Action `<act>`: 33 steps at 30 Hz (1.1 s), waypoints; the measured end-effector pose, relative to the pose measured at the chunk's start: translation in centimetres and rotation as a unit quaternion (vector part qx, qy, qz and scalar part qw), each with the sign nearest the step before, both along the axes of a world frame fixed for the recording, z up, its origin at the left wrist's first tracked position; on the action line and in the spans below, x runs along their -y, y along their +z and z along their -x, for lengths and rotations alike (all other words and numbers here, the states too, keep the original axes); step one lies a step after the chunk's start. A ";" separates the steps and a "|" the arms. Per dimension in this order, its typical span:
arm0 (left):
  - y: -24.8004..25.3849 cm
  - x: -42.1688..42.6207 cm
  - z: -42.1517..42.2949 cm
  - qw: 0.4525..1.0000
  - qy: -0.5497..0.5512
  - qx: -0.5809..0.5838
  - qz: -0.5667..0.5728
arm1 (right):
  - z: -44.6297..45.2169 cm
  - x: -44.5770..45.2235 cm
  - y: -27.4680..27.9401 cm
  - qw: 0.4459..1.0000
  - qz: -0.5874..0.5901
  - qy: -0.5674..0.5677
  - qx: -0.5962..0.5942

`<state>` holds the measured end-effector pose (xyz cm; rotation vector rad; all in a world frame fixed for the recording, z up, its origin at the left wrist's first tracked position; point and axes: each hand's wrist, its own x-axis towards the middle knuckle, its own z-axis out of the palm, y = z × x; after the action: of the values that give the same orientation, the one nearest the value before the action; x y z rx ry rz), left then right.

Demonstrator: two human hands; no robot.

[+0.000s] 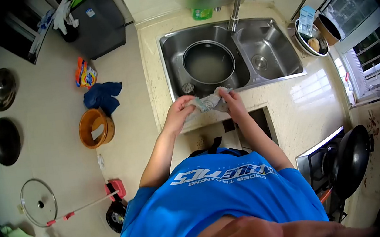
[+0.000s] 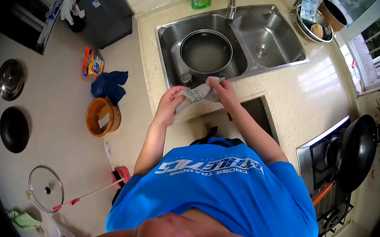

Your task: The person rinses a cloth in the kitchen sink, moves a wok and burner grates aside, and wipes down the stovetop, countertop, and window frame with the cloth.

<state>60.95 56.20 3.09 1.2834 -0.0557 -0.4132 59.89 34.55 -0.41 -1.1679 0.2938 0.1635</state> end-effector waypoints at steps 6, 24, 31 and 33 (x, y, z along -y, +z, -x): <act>-3.7 5.8 -12.2 0.992 0.062 0.098 -0.041 | -8.5 3.8 -0.5 0.992 0.082 -0.056 -0.082; -11.6 9.4 -18.3 0.966 0.062 -0.065 -0.244 | -18.3 2.1 -2.4 0.738 0.635 0.225 0.036; -12.2 9.4 -18.1 0.968 0.049 -0.046 -0.243 | -14.5 5.3 4.5 0.631 0.733 0.079 0.243; -12.6 9.5 -18.4 0.976 0.051 -0.067 -0.201 | -14.3 6.5 6.3 0.721 0.636 0.137 0.238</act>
<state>79.36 46.67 -9.50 1.6453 0.2170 -0.4358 74.16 28.02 5.87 -2.5795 -0.3307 -0.1370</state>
